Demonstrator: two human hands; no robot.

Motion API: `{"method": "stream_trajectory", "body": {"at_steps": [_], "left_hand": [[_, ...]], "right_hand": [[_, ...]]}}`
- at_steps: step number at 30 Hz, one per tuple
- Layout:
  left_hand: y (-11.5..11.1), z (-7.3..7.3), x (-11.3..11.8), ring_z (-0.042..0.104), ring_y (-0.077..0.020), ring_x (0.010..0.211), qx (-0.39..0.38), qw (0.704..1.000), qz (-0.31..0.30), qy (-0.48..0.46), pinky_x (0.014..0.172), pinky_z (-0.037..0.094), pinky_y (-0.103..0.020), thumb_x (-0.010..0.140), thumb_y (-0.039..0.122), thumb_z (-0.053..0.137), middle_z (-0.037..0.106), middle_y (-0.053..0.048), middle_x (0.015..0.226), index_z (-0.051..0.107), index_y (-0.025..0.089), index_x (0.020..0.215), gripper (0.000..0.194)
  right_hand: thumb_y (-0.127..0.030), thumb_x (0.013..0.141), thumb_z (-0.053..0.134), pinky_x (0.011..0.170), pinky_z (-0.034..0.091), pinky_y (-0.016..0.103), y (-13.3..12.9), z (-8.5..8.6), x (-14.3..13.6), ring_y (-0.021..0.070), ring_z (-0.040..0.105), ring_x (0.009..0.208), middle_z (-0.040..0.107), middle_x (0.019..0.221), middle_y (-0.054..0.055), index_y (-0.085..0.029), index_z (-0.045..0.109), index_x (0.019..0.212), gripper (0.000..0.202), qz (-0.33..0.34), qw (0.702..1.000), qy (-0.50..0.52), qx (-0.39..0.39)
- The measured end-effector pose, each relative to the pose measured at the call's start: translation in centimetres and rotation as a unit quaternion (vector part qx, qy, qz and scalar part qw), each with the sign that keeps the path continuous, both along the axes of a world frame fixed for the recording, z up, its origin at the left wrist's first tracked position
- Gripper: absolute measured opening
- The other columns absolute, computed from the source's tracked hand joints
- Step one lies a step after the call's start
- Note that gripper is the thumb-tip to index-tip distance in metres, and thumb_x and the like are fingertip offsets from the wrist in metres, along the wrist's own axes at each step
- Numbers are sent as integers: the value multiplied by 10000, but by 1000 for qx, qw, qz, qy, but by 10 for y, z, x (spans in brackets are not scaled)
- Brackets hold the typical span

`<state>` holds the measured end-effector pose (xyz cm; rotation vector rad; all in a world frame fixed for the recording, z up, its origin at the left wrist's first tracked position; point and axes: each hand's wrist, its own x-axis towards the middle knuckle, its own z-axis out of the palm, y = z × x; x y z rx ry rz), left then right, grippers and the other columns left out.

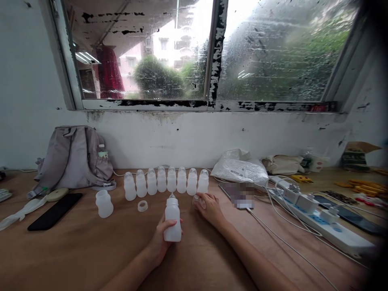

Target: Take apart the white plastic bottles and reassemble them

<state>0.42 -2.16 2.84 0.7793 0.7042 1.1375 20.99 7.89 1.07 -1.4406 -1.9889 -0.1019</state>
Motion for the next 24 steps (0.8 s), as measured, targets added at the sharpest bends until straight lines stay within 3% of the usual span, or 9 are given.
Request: {"method": "stream_trajectory", "body": {"at_steps": [4, 7, 9, 11, 13, 15, 18, 21, 24], "left_hand": [[1, 3, 2, 532, -127, 662, 11, 999, 19, 37, 600, 409, -248, 700, 253, 548, 556, -39, 905, 470, 174, 1052, 370], [4, 2, 3, 533, -151, 703, 55, 988, 55, 134, 646, 413, -264, 673, 240, 564, 571, -49, 878, 466, 151, 1040, 391], [4, 1, 3, 532, -178, 752, 135, 958, 85, 236, 682, 410, -272, 627, 212, 600, 584, -55, 850, 480, 138, 1012, 410], [1, 2, 4, 534, -193, 781, 232, 912, 96, 325, 699, 407, -275, 606, 181, 613, 595, -55, 870, 481, 150, 1032, 448], [-4, 5, 6, 542, -193, 787, 304, 873, 85, 373, 704, 406, -275, 627, 186, 604, 600, -53, 927, 472, 177, 1076, 468], [-8, 8, 8, 548, -188, 775, 328, 860, 61, 386, 692, 408, -270, 654, 209, 592, 605, -49, 932, 480, 183, 1082, 444], [-9, 13, 10, 537, -179, 732, 294, 878, 22, 378, 634, 401, -255, 648, 221, 596, 613, -45, 862, 534, 146, 1005, 370], [-6, 15, 10, 513, -160, 681, 240, 917, -5, 318, 590, 381, -240, 582, 214, 635, 603, -37, 776, 571, 111, 882, 323], [-7, 13, 11, 508, -137, 533, 93, 975, -100, 177, 482, 363, -237, 627, 363, 576, 584, -38, 643, 570, 96, 794, 315]], "right_hand": [[-304, 737, 535, 909, 248, 463, -7, 8, -2, 289, 450, 1030, 624, 979, 90, -193, 576, 1006, 294, 7, 999, 40, 29], [-348, 767, 511, 921, 280, 439, -25, 22, -15, 273, 454, 1048, 613, 987, 96, -193, 584, 970, 266, 83, 982, 170, 25], [-398, 795, 481, 866, 366, 387, -41, 32, -30, 237, 511, 997, 606, 1011, 81, -213, 562, 999, 287, 169, 936, 301, -61], [-460, 779, 493, 821, 407, 371, -58, 39, -47, 234, 537, 978, 608, 1023, 80, -220, 536, 1031, 350, 241, 853, 430, -173], [-483, 726, 562, 767, 432, 359, -71, 42, -62, 235, 567, 919, 625, 985, 78, -217, 528, 1036, 410, 269, 780, 505, -253], [-444, 679, 632, 728, 439, 337, -79, 42, -71, 225, 588, 852, 645, 917, 71, -198, 561, 949, 372, 260, 738, 550, -293], [-372, 668, 662, 692, 437, 299, -82, 40, -75, 196, 590, 769, 654, 761, 52, -163, 588, 743, 234, 239, 718, 582, -299], [-333, 669, 662, 652, 433, 266, -82, 41, -73, 177, 575, 735, 635, 681, 34, -157, 576, 658, 196, 233, 715, 592, -288], [-368, 694, 627, 571, 419, 243, -85, 49, -69, 162, 562, 697, 639, 776, 47, -161, 576, 685, 213, 248, 700, 589, -318]]}}
